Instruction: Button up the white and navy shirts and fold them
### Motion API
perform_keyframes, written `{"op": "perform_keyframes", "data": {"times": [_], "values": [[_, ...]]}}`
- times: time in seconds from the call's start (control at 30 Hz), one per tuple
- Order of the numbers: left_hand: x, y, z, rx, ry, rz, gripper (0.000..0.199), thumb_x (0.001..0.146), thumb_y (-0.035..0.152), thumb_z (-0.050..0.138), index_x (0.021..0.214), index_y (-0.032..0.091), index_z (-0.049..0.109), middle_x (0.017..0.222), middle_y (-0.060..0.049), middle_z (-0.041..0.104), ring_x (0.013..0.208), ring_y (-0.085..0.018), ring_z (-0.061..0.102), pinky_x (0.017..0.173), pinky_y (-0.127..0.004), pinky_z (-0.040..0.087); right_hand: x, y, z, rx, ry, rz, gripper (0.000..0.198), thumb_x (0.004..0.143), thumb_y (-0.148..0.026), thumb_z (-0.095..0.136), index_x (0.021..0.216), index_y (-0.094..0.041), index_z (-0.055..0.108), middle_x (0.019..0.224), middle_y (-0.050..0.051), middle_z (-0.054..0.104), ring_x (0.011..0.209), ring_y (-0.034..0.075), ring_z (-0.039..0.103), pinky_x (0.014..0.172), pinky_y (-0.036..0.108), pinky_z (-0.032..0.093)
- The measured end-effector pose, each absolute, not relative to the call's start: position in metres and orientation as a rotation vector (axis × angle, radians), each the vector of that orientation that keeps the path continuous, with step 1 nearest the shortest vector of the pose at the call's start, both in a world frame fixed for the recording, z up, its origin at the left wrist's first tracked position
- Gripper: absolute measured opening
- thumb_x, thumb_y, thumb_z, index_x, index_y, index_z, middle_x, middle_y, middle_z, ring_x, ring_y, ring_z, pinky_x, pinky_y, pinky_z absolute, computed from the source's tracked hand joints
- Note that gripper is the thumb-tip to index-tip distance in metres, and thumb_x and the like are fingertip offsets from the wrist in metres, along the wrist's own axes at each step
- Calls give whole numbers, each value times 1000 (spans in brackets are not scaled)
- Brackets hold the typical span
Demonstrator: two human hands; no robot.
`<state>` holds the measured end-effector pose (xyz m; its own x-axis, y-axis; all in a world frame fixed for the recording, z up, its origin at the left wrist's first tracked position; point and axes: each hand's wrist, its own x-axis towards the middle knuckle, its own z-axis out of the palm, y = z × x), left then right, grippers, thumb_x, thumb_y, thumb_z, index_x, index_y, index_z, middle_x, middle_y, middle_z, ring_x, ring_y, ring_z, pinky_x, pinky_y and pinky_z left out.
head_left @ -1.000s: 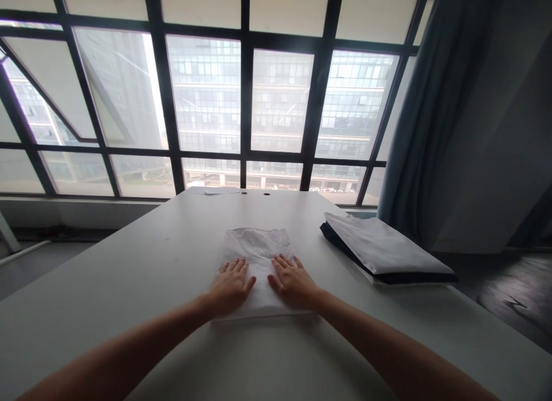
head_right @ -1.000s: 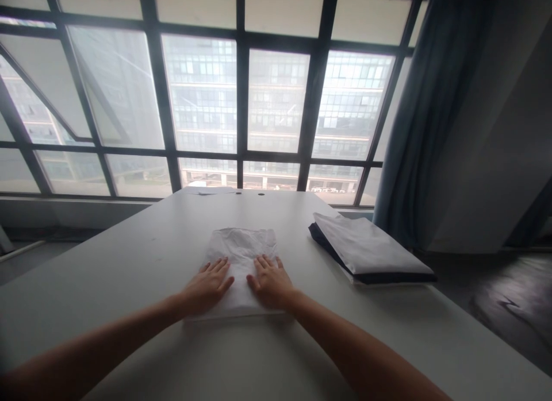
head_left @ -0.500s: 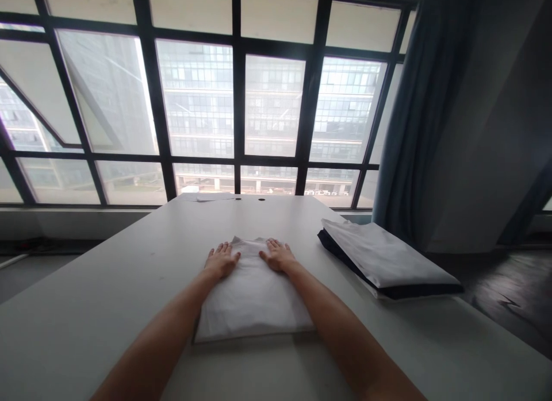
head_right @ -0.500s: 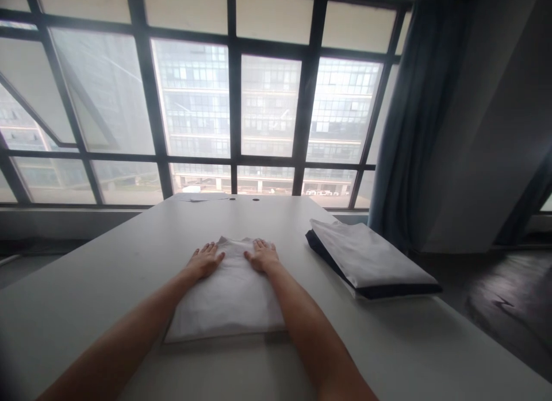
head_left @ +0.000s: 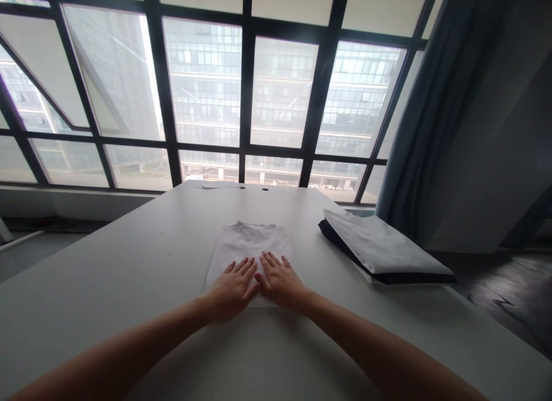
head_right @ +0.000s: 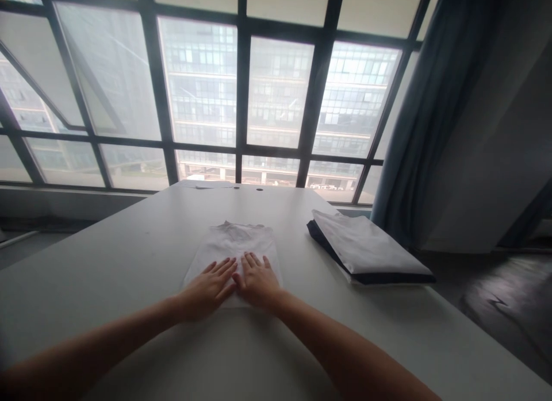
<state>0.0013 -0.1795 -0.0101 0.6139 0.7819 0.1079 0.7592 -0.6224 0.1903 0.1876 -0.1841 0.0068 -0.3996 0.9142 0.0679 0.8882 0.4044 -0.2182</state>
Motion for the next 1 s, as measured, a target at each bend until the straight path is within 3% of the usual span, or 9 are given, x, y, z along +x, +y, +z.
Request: {"op": "perform_keyframes", "data": {"times": [0.27, 0.47, 0.57, 0.7, 0.83, 1.0], "values": [[-40, -177, -5, 2604, 1444, 199, 75, 98, 65, 20, 156, 18, 29, 162, -7, 20, 151, -23, 15, 122, -42, 15, 221, -200, 1, -1728, -2451, 240, 84, 96, -67, 20, 156, -10, 25, 162, 13, 19, 151, 25, 13, 121, 46, 6], [-75, -154, -3, 2498, 1623, 127, 65, 100, 55, 21, 155, 23, 29, 162, -5, 17, 151, -23, 15, 120, -47, 16, 240, -177, -2, -2047, -2203, 54, 70, 100, -52, 23, 154, -8, 29, 162, 15, 21, 150, 27, 18, 119, 48, 11], [-85, -151, -1, 2504, 1584, 119, 62, 99, 54, 24, 155, 26, 31, 162, -4, 17, 151, -24, 15, 120, -50, 14, 248, -174, 0, -2217, -2012, -70, 67, 100, -51, 27, 146, -6, 44, 156, 21, 35, 143, 32, 32, 116, 50, 18], [-82, -154, -3, 2559, 1521, 121, 62, 100, 53, 24, 155, 25, 31, 162, -6, 18, 151, -24, 14, 120, -50, 14, 260, -174, 3, -2215, -1942, -79, 59, 98, -52, 35, 120, -7, 66, 132, 25, 57, 125, 35, 50, 103, 46, 37], [-74, -157, -7, 2596, 1485, 172, 61, 99, 54, 29, 153, 26, 35, 161, -8, 24, 149, -24, 22, 119, -50, 19, 274, -161, 13, -2193, -1832, 162, 47, 91, -48, 53, 113, -9, 69, 123, 20, 64, 115, 32, 59, 94, 36, 46], [-72, -161, -5, 2597, 1484, 227, 58, 99, 53, 30, 150, 27, 40, 160, -8, 28, 148, -25, 25, 118, -51, 20, 278, -129, 30, -2110, -1735, 538, 44, 90, -46, 59, 97, -5, 72, 96, 16, 74, 87, 25, 69, 72, 28, 52]]}}
